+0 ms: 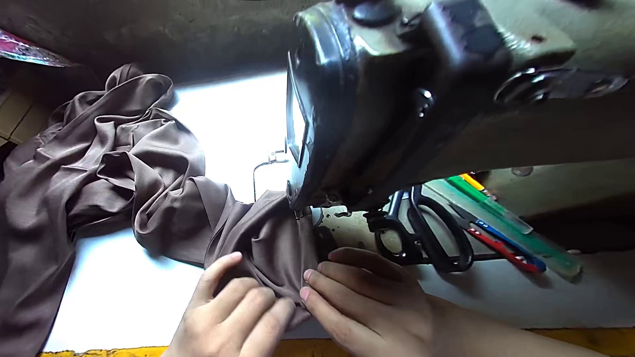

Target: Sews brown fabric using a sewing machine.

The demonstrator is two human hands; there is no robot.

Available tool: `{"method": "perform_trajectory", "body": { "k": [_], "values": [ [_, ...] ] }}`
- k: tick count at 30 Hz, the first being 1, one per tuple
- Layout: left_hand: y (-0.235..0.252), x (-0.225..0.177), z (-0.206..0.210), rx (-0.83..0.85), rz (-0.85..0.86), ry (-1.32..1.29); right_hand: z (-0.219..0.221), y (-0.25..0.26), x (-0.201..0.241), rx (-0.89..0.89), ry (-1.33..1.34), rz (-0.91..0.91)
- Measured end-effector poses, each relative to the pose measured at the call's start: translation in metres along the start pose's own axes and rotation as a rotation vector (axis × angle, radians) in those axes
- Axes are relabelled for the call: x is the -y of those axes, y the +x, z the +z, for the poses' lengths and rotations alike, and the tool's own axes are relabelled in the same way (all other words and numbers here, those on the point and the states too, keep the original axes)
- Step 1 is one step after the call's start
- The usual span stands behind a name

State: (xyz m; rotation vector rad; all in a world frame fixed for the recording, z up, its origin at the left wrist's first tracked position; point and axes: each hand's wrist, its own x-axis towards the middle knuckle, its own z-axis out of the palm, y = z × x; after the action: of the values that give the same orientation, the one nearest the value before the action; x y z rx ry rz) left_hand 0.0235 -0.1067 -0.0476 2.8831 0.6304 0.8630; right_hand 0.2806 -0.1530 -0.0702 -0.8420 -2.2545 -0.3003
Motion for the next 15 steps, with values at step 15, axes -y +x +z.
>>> {"method": "perform_trajectory", "body": {
  "k": [15],
  "values": [
    [0.046,0.068,0.033,0.205,0.309,-0.236,-0.004,-0.023,0.008,0.166,-0.027,0.042]
  ]
}}
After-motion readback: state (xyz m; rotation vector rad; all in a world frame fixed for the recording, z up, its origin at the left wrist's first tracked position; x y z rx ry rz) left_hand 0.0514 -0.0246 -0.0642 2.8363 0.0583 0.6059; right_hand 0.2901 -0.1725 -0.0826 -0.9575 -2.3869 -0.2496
